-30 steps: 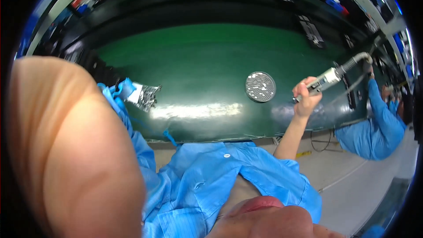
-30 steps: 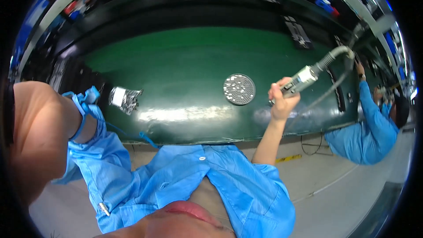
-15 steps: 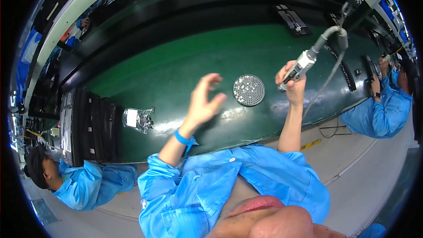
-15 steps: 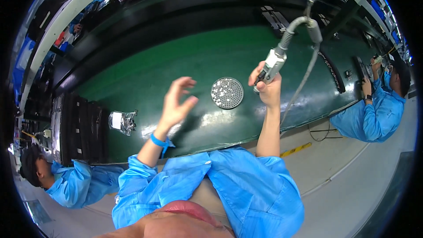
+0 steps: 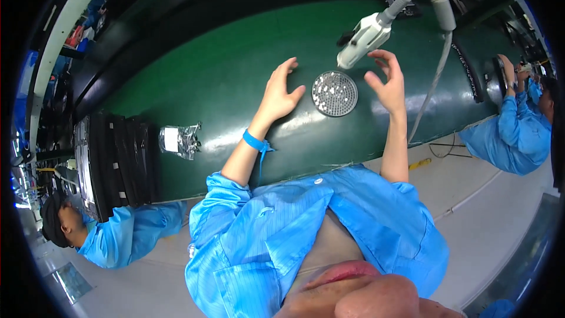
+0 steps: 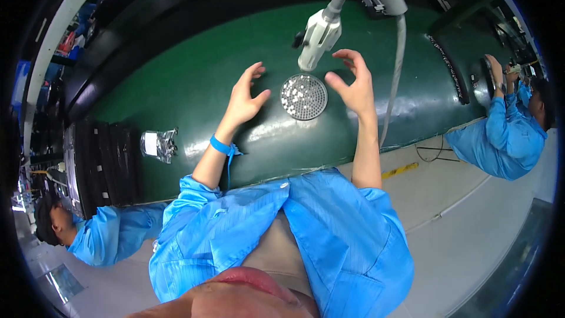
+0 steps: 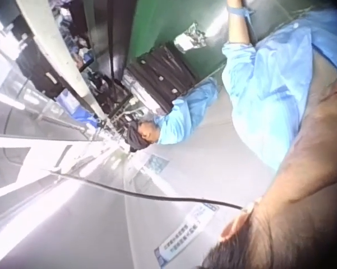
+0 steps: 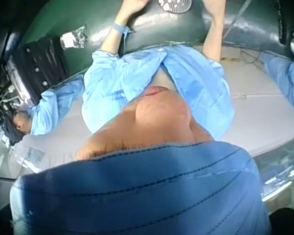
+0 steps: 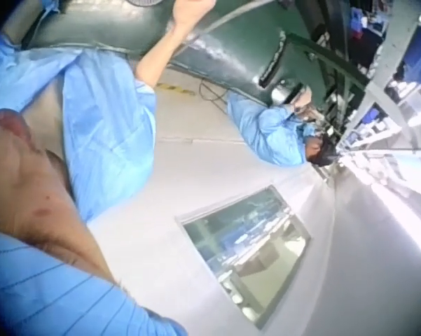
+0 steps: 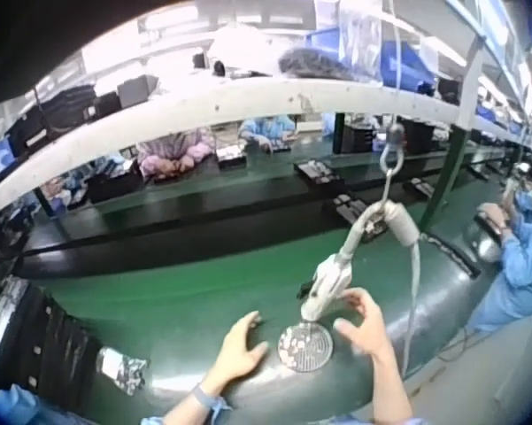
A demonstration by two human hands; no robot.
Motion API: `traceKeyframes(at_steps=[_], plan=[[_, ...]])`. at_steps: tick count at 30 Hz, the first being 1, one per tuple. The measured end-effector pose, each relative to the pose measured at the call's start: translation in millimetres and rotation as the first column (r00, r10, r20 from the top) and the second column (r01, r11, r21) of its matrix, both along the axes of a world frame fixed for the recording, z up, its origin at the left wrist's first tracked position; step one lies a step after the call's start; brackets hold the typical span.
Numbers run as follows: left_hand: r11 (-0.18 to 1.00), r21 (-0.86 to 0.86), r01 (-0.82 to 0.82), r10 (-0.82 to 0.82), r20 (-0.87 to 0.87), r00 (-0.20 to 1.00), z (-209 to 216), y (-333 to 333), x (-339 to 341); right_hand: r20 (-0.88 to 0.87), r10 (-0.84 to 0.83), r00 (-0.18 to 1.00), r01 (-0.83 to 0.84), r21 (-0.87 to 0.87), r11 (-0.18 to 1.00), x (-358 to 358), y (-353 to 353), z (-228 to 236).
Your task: Assembling components of a tablet or screen housing using an electric screwdriver.
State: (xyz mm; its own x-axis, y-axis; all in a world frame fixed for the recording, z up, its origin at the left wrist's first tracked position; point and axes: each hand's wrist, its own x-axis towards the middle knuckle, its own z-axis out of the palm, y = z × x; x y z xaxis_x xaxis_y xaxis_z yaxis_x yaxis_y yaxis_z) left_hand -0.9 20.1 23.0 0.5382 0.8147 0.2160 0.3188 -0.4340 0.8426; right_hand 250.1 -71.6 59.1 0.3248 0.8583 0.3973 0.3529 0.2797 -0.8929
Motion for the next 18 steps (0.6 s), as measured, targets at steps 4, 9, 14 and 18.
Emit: traceKeyframes(at_steps=[4, 9, 14, 18], plan=[[0.994, -0.08, -0.069, 0.082, 0.173, 0.981, -39, -18, -28, 0.438, 0.114, 0.892, -0.025, -0.205, 0.978, -36, -17, -32], [0.966, -0.245, -0.077, 0.19, 0.479, 0.857, -57, -14, -36, 0.561, 0.145, 0.815, 0.007, -0.26, 0.965, -65, -7, -40], [0.908, -0.417, -0.05, 0.323, 0.616, 0.719, -58, -8, -44, 0.577, 0.378, 0.724, -0.313, -0.213, 0.926, -77, 15, -44], [0.917, -0.369, -0.151, 0.368, 0.637, 0.677, -59, -4, -53, 0.579, 0.261, 0.773, -0.197, -0.172, 0.965, -88, 39, -45]])
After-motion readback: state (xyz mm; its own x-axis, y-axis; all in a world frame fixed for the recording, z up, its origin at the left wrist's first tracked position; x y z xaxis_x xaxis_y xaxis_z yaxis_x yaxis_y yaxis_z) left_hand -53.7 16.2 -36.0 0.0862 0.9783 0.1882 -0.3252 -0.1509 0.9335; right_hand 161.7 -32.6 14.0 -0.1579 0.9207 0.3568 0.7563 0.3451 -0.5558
